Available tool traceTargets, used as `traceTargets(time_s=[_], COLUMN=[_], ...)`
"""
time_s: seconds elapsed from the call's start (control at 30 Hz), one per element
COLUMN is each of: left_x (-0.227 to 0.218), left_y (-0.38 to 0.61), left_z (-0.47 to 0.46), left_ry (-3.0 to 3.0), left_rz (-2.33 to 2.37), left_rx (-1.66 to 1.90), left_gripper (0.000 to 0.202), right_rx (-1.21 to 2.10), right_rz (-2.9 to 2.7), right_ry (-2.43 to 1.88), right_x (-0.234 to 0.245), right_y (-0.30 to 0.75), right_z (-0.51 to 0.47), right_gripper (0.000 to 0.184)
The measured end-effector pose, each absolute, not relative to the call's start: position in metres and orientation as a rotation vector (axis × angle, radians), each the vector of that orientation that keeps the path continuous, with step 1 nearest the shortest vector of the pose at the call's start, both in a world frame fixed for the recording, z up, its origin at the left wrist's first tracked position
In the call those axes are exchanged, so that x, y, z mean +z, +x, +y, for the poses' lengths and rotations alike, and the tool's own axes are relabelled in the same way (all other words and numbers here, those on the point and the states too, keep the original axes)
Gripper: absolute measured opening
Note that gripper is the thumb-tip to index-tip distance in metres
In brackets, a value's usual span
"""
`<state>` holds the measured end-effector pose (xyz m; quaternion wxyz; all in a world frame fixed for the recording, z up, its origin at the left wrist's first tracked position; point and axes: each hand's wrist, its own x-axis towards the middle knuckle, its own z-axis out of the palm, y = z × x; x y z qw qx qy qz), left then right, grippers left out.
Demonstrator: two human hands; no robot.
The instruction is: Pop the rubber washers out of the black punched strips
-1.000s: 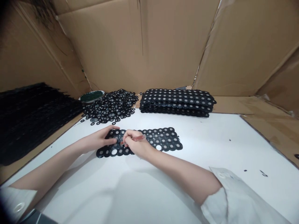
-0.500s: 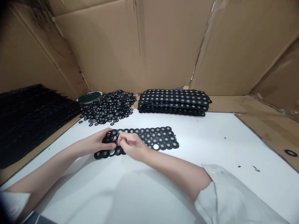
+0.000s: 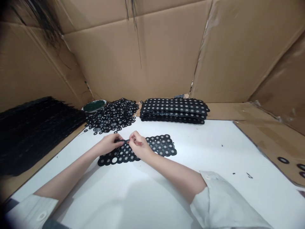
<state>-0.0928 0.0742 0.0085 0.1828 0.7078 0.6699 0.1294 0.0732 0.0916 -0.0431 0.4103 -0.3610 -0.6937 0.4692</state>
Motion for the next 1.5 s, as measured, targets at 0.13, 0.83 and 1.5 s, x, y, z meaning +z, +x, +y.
traceTargets(time_s=[0.13, 0.83, 1.5], left_x=[0.000, 0.001, 0.005], left_y=[-0.087, -0.093, -0.102], left_z=[0.069, 0.063, 0.072], left_ry=[1.958, 1.738, 1.906], left_rz=[1.935, 1.751, 1.896], left_rx=[0.433, 0.546, 0.308], left_gripper=[0.020, 0.037, 0.015], right_rx=[1.090, 1.465, 1.546], right_rz=[-1.896, -1.664, -1.556], right_ry=[-0.846, -0.793, -0.825], right_x=[-0.039, -0.036, -0.035], right_y=[0.074, 0.076, 0.080], right_z=[0.088, 0.091, 0.084], right_gripper=[0.008, 0.007, 0.005])
